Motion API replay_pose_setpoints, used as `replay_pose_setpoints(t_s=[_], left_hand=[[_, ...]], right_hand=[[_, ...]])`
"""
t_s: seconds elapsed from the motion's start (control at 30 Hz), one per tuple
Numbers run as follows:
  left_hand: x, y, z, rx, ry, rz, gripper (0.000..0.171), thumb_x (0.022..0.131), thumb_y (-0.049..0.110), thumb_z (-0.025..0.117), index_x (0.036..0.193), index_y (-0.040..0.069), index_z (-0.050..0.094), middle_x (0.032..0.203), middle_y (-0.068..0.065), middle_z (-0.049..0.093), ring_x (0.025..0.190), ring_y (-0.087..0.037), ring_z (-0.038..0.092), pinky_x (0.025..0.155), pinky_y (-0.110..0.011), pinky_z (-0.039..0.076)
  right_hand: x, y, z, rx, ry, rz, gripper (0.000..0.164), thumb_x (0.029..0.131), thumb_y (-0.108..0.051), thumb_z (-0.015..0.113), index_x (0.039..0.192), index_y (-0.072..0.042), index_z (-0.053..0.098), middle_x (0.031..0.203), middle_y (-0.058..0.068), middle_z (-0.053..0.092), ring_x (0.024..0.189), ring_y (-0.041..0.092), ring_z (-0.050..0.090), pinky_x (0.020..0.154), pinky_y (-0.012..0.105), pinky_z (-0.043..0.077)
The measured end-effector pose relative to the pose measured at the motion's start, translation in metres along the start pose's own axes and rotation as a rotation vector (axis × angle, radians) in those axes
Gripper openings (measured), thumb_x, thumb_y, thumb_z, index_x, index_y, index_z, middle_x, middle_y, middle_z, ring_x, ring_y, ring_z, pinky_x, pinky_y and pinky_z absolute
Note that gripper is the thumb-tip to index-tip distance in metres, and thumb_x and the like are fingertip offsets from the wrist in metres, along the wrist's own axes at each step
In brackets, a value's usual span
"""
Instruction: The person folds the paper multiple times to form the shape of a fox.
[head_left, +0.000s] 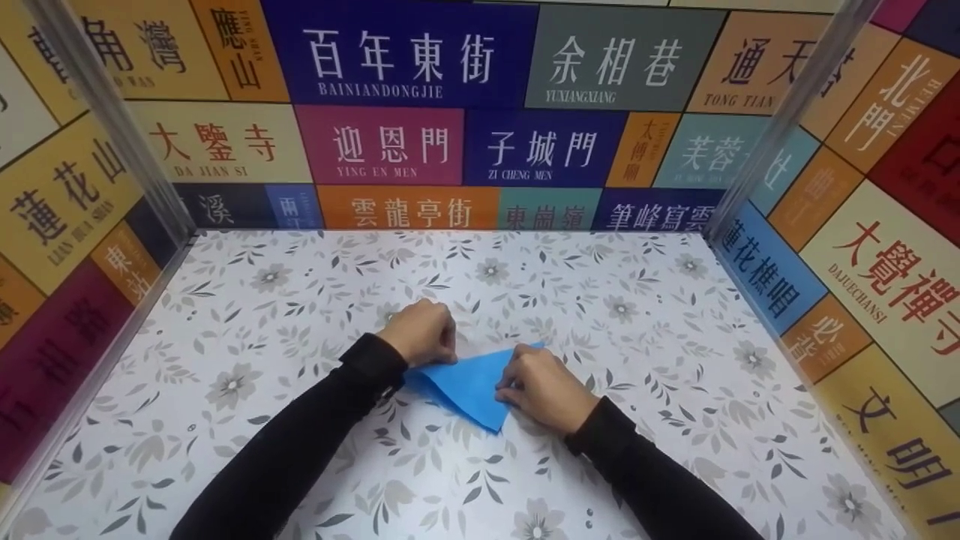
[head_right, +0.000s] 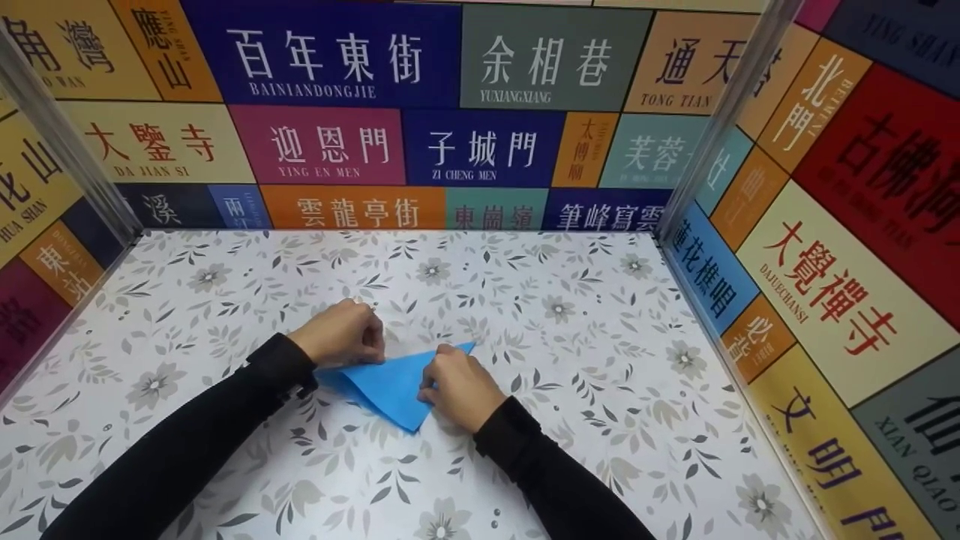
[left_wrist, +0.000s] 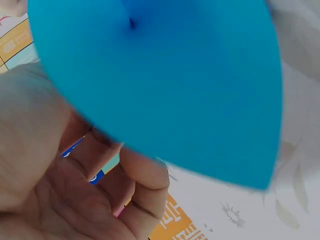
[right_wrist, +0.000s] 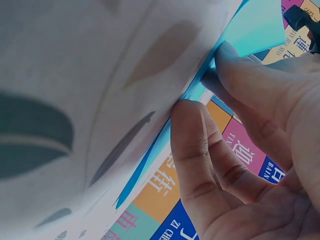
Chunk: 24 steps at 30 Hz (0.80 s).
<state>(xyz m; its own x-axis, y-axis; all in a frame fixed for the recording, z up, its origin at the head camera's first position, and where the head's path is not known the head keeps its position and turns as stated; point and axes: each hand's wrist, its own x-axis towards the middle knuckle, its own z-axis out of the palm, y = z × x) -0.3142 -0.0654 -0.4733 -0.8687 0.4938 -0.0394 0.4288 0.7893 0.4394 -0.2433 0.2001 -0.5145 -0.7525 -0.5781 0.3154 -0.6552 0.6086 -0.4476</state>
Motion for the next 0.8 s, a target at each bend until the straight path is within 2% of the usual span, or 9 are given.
replay_pose_setpoints(t_s=[0.13,0.2,0.23,0.43,0.8], left_hand=[[-0.001,-0.002,0.001,0.007,0.003,0.002,0.016,0.089,0.019,0.102,0.085,0.014,0.087,0.079,0.001,0.081,0.075,-0.019,0.071,0.076,-0.039,0.061],[-0.001,-0.003,0.001,0.011,0.007,0.004,0.016,0.089,0.019,0.102,0.085,0.014,0.087,0.079,0.001,0.082,0.074,-0.019,0.072,0.075,-0.039,0.062],[-0.001,-0.003,0.002,0.009,0.008,0.003,0.016,0.09,0.019,0.102,0.085,0.014,0.087,0.08,0.0,0.082,0.074,-0.019,0.072,0.075,-0.039,0.062],[-0.002,-0.004,0.004,0.0,0.005,-0.006,0.016,0.091,0.019,0.101,0.088,0.013,0.087,0.081,-0.001,0.082,0.074,-0.019,0.071,0.077,-0.039,0.062],[-0.011,-0.006,-0.003,0.005,0.007,-0.035,0.017,0.085,0.017,0.104,0.084,0.014,0.087,0.079,0.0,0.081,0.076,-0.021,0.071,0.082,-0.042,0.062]], right_hand=[[0.0,0.001,0.001,-0.002,0.031,-0.047,0.008,0.088,-0.007,0.098,0.09,-0.01,0.091,0.091,0.002,0.074,0.083,0.013,0.068,0.071,0.029,0.063],[0.0,0.001,0.001,-0.009,0.023,-0.035,0.007,0.088,-0.007,0.098,0.09,-0.009,0.091,0.092,0.003,0.075,0.084,0.015,0.069,0.072,0.03,0.063],[0.001,-0.006,-0.003,-0.016,0.006,-0.003,0.009,0.087,-0.005,0.099,0.09,-0.008,0.091,0.092,0.005,0.076,0.085,0.018,0.071,0.074,0.032,0.065],[0.002,-0.011,-0.005,-0.033,-0.051,0.084,0.007,0.091,-0.007,0.098,0.095,-0.007,0.091,0.097,0.006,0.077,0.089,0.02,0.075,0.079,0.031,0.067],[0.002,-0.012,-0.005,-0.022,-0.039,0.072,0.007,0.091,-0.007,0.098,0.095,-0.006,0.091,0.096,0.007,0.077,0.088,0.021,0.074,0.079,0.032,0.068]])
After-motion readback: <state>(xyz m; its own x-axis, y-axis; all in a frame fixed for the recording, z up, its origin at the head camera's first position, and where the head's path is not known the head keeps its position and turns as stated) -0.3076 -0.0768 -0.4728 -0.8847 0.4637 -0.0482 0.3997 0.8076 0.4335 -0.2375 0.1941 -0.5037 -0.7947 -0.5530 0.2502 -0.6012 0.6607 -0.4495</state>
